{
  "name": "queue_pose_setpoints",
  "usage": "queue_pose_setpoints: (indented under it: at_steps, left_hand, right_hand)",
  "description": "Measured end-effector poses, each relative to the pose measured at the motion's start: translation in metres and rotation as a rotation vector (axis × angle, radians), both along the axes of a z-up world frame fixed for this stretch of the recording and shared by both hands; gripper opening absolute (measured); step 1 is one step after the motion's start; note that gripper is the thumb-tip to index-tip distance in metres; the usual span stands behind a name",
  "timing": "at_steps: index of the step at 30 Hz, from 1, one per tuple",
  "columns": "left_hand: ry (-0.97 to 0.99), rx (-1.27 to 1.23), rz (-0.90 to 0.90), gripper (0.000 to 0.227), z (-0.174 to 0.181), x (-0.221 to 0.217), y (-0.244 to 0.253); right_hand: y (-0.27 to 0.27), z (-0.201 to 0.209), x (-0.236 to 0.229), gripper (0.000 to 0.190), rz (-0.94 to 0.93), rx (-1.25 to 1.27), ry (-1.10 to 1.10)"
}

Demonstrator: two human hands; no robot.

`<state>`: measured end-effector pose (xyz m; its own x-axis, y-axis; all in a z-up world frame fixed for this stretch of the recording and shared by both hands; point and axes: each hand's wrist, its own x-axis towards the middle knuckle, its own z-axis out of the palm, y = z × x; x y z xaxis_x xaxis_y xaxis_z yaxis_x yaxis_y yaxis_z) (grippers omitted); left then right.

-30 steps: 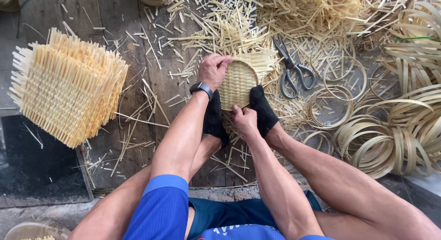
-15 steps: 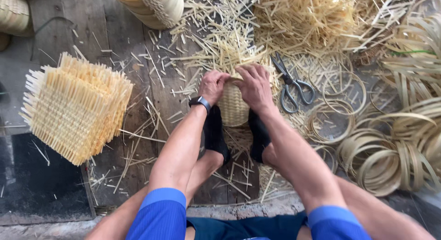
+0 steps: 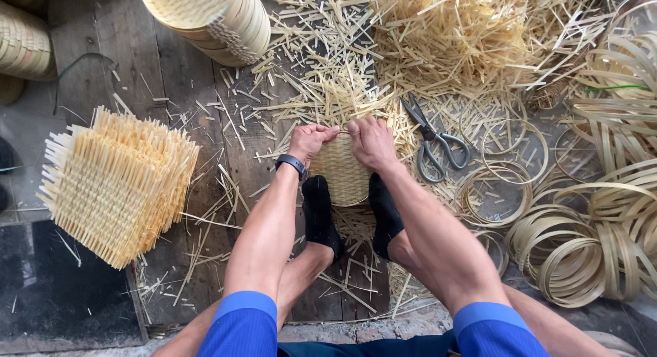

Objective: The person assembles small round bamboo trays by placing a woven bamboo mat onto a circular bamboo ring and securing it with a wooden block and shears. The person repeatedly picks mats and rings, aligns them, and uses the shears to press the block against the ring to fasten the assembly.

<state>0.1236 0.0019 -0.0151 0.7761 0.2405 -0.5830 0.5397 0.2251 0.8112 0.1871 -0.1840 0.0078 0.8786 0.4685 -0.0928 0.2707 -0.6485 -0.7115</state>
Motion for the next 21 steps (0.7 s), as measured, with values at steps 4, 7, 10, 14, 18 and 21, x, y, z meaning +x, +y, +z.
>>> queue_pose_setpoints:
  at_steps: [4,7,10,14,18,21]
  left_hand:
    - [-0.268,0.408,0.181,0.03,0.017,-0.012,-0.01]
    - [-0.315,1.161,0.295,0.032,0.045,-0.056,-0.03]
    - [0.069,0.74,0.283,0.028,0.038,-0.079,-0.033]
    - [0.12,0.261,0.364,0.033,0.0,-0.079,-0.017]
    - [0.157,-0.241,0.368,0.036,-0.015,-0.075,0.015]
    - [0.113,-0.212,0.321,0.042,-0.022,-0.069,0.01]
  right_hand:
    - [0.014,0.01,0.001,0.063,0.007,-0.16,0.231]
    - [0.022,0.038,-0.003,0.064,-0.023,-0.32,0.334]
    - [0.027,0.054,-0.001,0.064,-0.013,-0.339,0.376]
    - [0.029,0.053,0.0,0.062,-0.015,-0.377,0.452]
    - [0.02,0.037,-0.008,0.065,-0.014,-0.292,0.371]
    - [-0.009,0.064,0.005,0.056,-0.103,-0.202,0.172]
